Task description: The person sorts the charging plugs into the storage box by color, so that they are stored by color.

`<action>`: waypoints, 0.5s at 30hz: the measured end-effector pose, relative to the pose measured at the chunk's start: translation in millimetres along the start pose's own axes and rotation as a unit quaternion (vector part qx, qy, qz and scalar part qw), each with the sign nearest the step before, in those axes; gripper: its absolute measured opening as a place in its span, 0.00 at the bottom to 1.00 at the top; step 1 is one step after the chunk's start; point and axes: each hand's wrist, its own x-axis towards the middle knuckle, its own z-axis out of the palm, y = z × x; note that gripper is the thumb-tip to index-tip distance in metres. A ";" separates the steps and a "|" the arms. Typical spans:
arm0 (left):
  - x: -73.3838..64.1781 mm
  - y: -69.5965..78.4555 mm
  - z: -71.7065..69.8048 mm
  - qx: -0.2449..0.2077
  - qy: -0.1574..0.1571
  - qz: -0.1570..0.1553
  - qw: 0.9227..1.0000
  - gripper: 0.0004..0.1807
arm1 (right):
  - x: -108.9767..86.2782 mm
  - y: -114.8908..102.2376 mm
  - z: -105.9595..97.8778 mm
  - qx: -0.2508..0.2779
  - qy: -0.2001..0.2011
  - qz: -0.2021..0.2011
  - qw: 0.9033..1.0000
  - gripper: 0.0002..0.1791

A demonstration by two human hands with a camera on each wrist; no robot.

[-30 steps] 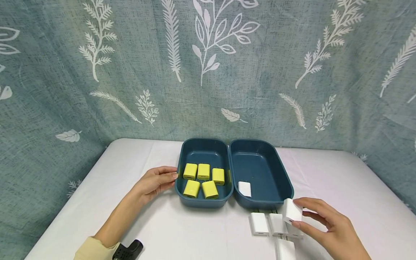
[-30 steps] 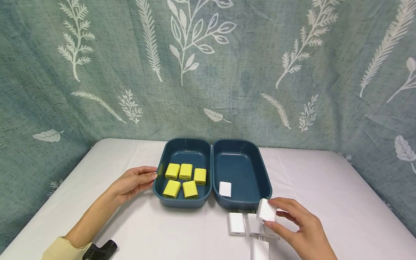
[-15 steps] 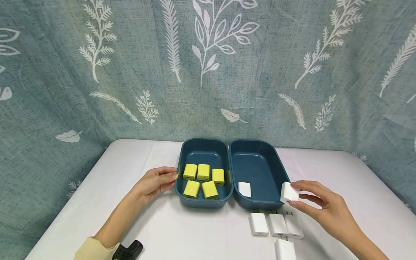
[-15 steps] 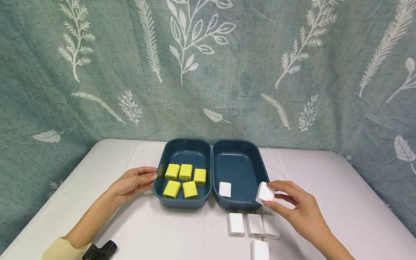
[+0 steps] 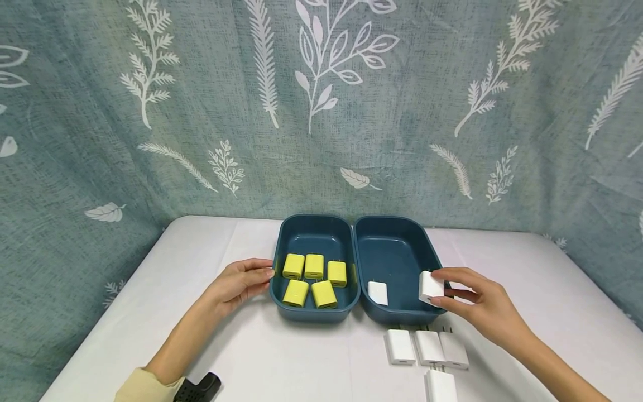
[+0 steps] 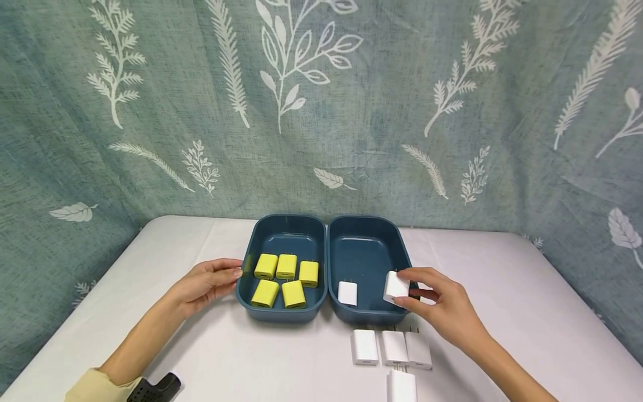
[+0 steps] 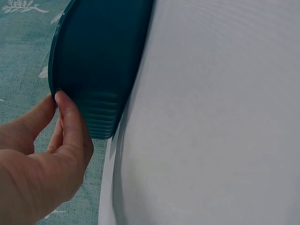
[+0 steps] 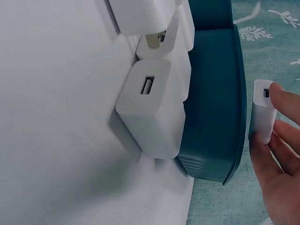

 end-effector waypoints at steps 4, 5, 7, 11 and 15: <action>-0.2 -0.3 -0.4 0.001 0.001 0.001 1.000 0.21 | 5.9 -0.4 2.3 -0.015 -0.012 0.006 1.000 0.22; -0.2 -0.4 -0.5 0.001 0.001 0.002 1.000 0.21 | 7.5 -0.6 3.2 -0.020 -0.015 0.004 1.000 0.22; -0.3 -0.5 -0.7 0.001 0.001 0.003 1.000 0.21 | 10.6 -1.0 5.3 -0.027 -0.021 0.003 0.999 0.22; 0.3 -1.3 -0.9 0.002 -0.001 0.005 1.000 0.21 | 16.1 1.0 11.3 -0.035 -0.032 0.007 0.999 0.22; 0.9 -1.7 -0.6 0.001 -0.001 0.006 1.000 0.21 | 20.2 2.7 16.7 -0.055 -0.043 0.007 0.998 0.22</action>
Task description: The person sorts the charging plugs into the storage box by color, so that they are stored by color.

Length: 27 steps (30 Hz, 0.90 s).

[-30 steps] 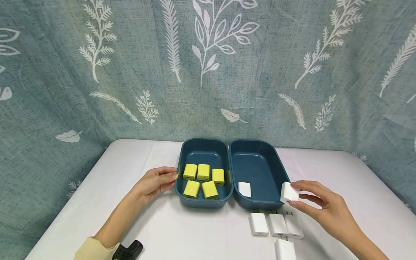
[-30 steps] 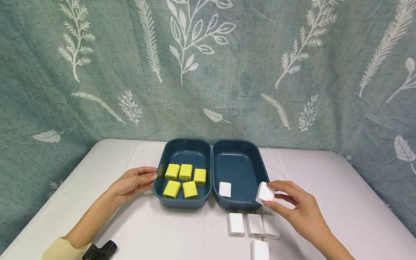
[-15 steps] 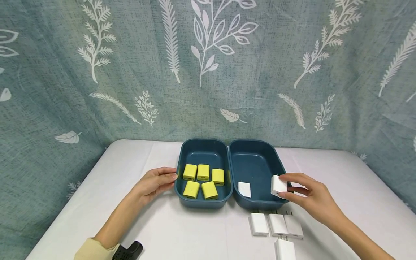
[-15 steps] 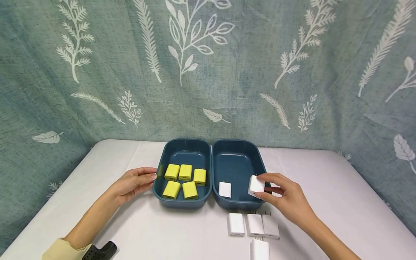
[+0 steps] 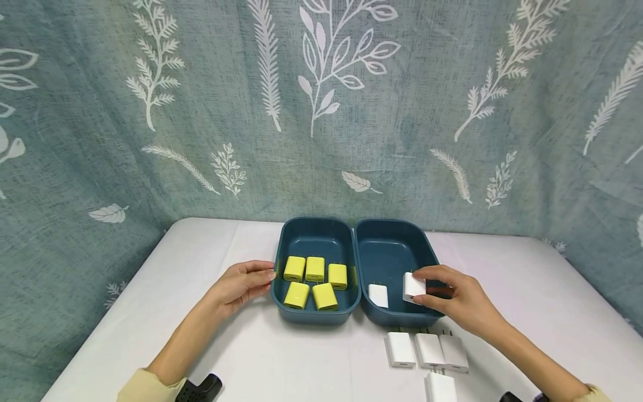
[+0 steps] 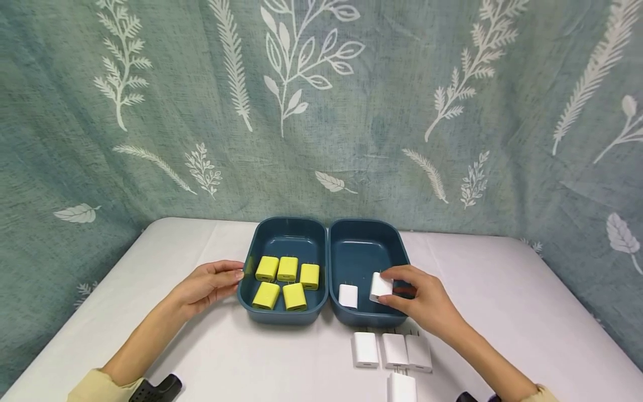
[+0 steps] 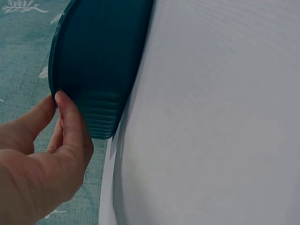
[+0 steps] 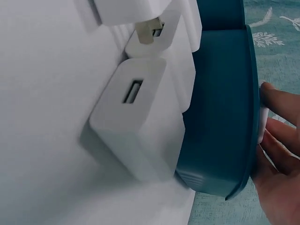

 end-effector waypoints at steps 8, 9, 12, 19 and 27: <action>0.6 -1.0 0.2 0.002 0.004 -0.001 1.000 0.21 | 7.1 0.6 9.7 -0.059 -0.030 -0.017 0.998 0.21; 0.5 -1.0 0.1 0.001 0.004 -0.001 1.000 0.21 | 8.4 0.3 10.8 -0.065 -0.034 -0.017 0.997 0.21; 0.2 -0.5 0.4 0.000 0.004 -0.002 1.000 0.21 | 11.7 -0.7 13.4 -0.058 -0.048 -0.013 0.997 0.21; -0.9 -0.3 0.2 -0.002 0.006 -0.003 1.000 0.20 | 17.7 -4.0 16.8 -0.042 -0.066 0.003 0.997 0.20; -0.1 -0.1 0.7 -0.001 0.006 -0.004 1.000 0.22 | 20.6 -2.6 19.5 -0.032 -0.070 0.009 0.997 0.20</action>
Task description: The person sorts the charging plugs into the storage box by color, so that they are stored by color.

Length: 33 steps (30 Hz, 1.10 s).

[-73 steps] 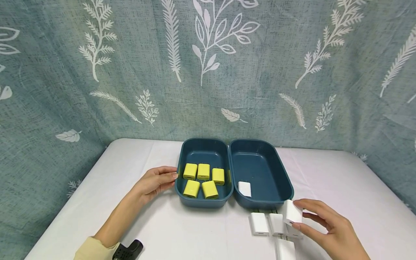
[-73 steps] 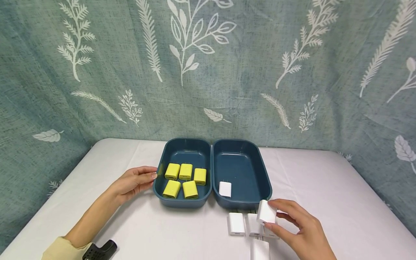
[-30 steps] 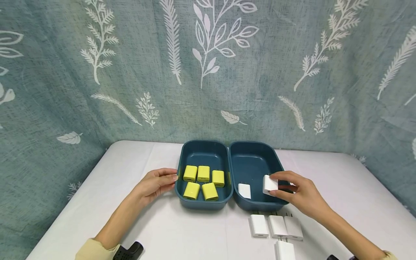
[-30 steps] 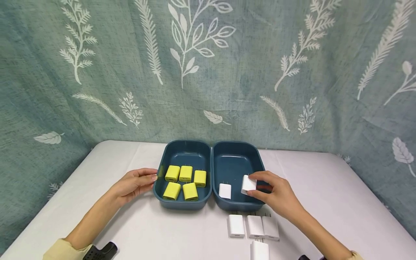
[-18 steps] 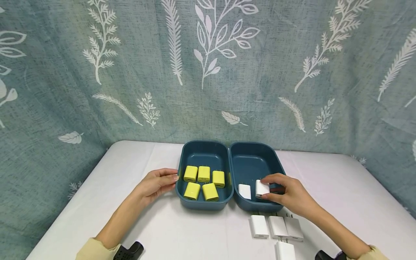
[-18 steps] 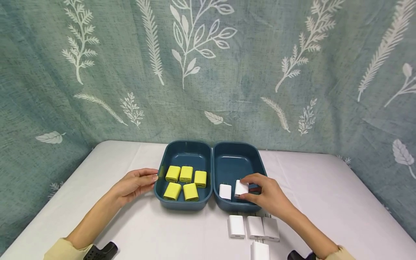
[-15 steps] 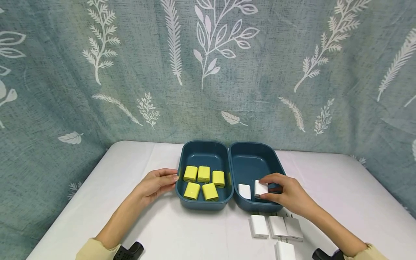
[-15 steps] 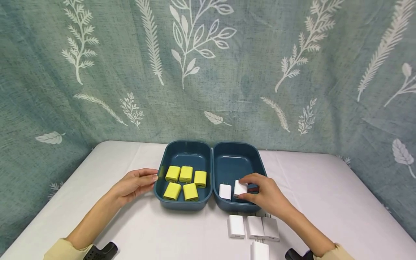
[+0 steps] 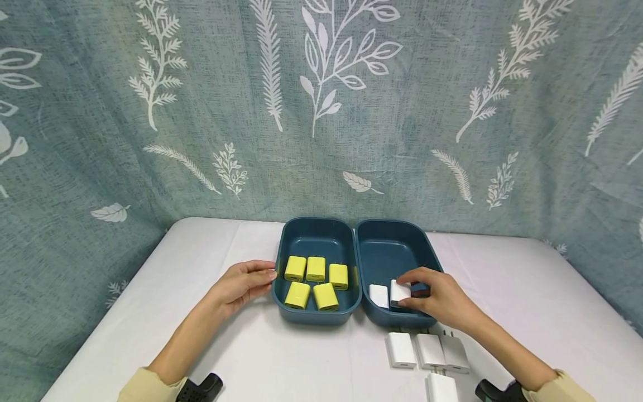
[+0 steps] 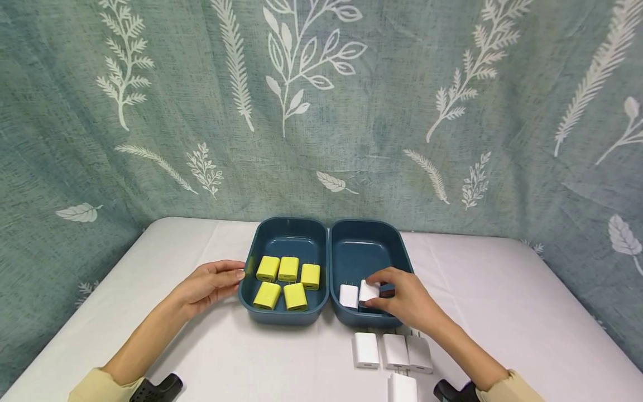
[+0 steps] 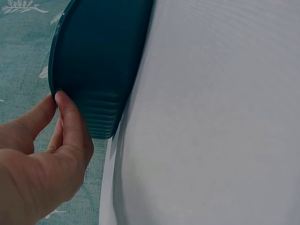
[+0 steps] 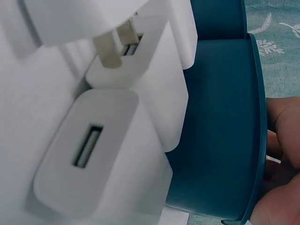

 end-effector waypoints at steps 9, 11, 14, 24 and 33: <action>0.1 0.0 0.9 -0.004 0.001 0.001 1.000 0.22 | -0.6 -0.1 -1.1 0.023 -0.019 0.005 1.000 0.21; 0.5 -0.2 0.7 -0.003 -0.001 0.003 1.000 0.22 | -1.4 0.3 -1.8 0.025 -0.016 0.009 1.000 0.21; 0.6 -0.3 0.2 -0.004 0.001 0.004 1.000 0.22 | -3.1 0.8 -2.4 0.030 -0.004 0.004 1.000 0.21; -1.1 1.8 1.7 0.000 -0.002 0.002 1.000 0.22 | -18.2 -6.5 -2.7 0.076 0.052 -0.009 0.996 0.18; -1.2 1.7 1.1 -0.002 0.000 0.000 1.000 0.21 | -31.8 -9.3 -3.5 0.108 0.069 -0.009 0.992 0.17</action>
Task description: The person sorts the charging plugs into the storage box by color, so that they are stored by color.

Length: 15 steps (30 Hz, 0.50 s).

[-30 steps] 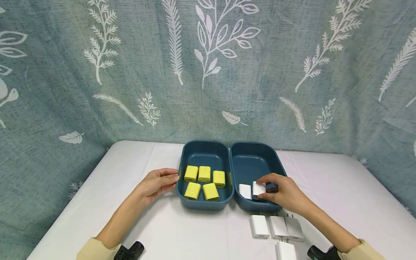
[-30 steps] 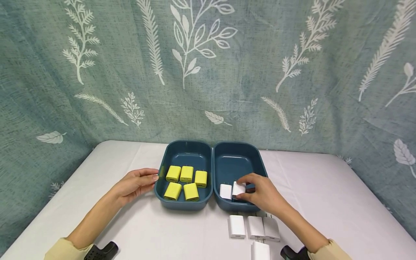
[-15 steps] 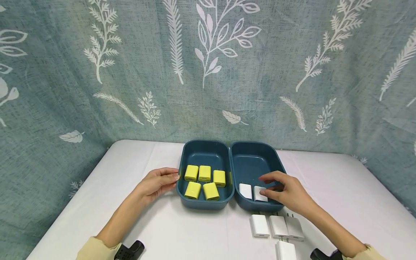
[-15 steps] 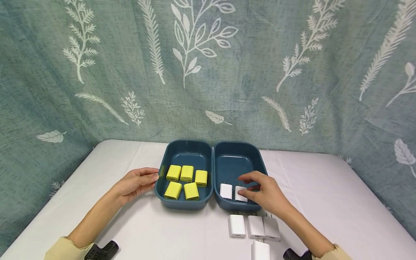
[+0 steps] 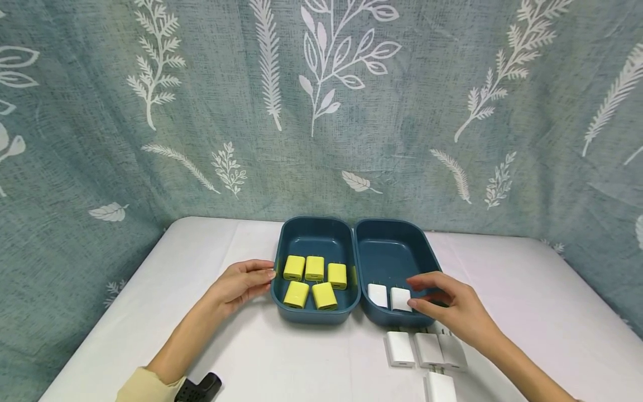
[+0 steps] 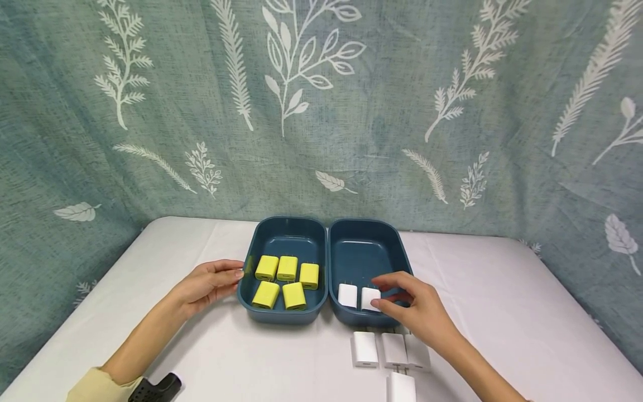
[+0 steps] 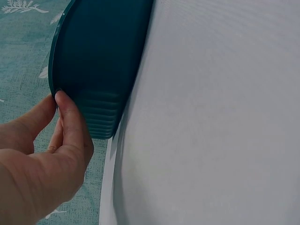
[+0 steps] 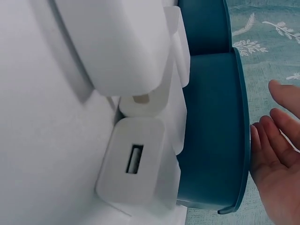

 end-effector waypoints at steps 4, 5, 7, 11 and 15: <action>0.0 -0.1 -0.5 -0.002 -0.003 -0.001 1.000 0.21 | -9.0 -2.5 -1.1 0.006 0.005 -0.007 1.000 0.17; 0.2 0.0 -0.3 -0.003 -0.002 -0.001 1.000 0.21 | -11.5 -2.8 -1.4 0.009 0.005 -0.011 1.000 0.17; -0.1 0.5 -0.3 -0.003 -0.004 0.000 1.000 0.21 | -16.4 -2.6 -1.4 0.010 0.008 -0.016 1.000 0.18; -0.4 0.9 -0.3 0.000 -0.005 0.003 1.000 0.21 | -25.7 0.7 0.4 0.008 0.020 -0.051 0.998 0.19; -0.2 0.2 -0.7 0.001 -0.002 0.002 1.000 0.21 | -34.5 2.1 1.5 0.000 0.033 -0.075 0.997 0.21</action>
